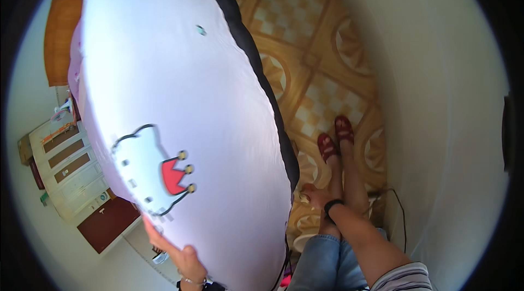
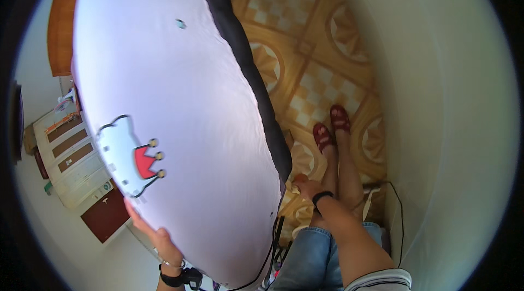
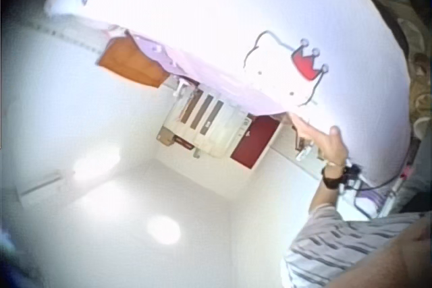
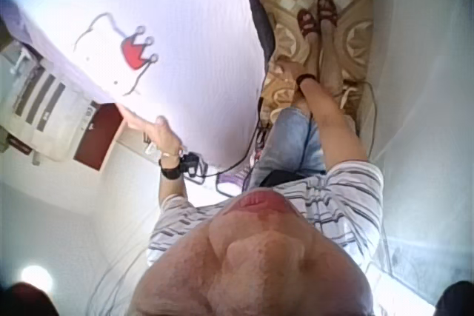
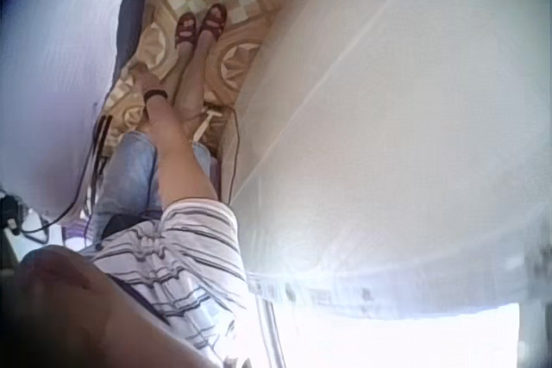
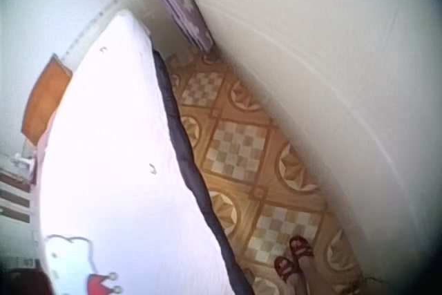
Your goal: The person cleans a bedroom by vacuuming the floor near a bed and under a curtain, and subsequently washes a cleaning cloth in a red bucket filled with water before wiping the headboard and frame of the bed.
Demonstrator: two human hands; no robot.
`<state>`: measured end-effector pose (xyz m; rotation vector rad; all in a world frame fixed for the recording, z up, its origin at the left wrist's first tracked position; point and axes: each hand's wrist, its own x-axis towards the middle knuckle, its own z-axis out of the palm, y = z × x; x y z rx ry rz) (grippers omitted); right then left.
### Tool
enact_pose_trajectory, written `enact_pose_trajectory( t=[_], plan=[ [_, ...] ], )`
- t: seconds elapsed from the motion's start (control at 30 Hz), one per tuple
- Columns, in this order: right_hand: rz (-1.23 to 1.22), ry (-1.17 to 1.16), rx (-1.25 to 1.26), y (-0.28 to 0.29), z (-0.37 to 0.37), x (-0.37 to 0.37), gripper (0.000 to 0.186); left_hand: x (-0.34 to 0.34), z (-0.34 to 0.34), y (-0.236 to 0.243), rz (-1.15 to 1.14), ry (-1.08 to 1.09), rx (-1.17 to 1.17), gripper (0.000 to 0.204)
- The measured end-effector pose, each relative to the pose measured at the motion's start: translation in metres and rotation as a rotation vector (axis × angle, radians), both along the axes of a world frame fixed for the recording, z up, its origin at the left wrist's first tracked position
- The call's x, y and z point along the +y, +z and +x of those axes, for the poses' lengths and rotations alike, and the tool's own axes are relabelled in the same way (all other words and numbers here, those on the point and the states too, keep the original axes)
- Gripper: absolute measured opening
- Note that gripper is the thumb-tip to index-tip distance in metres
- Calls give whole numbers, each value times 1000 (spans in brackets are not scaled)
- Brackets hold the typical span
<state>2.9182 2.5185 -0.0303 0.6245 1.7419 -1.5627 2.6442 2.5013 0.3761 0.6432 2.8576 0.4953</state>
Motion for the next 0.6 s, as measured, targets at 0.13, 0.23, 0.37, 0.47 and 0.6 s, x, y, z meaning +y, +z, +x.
enact_pose_trajectory(
  t=[0.13,0.23,0.37,0.47,0.6],
  plan=[
    [-132,-586,-73,45,-43,78,42,-1,-4,6,-162,-119,75,88],
    [-205,-931,-95,105,-81,163,50,6,-10,13,-162,-126,82,84],
    [-233,-1117,52,228,-124,226,47,-3,-4,25,-123,-63,60,81],
    [-480,-1141,208,320,-143,267,42,5,-5,26,-78,-61,80,80],
    [-1022,-1042,244,416,-152,290,37,-1,-8,29,-56,-26,100,80]
  ],
)
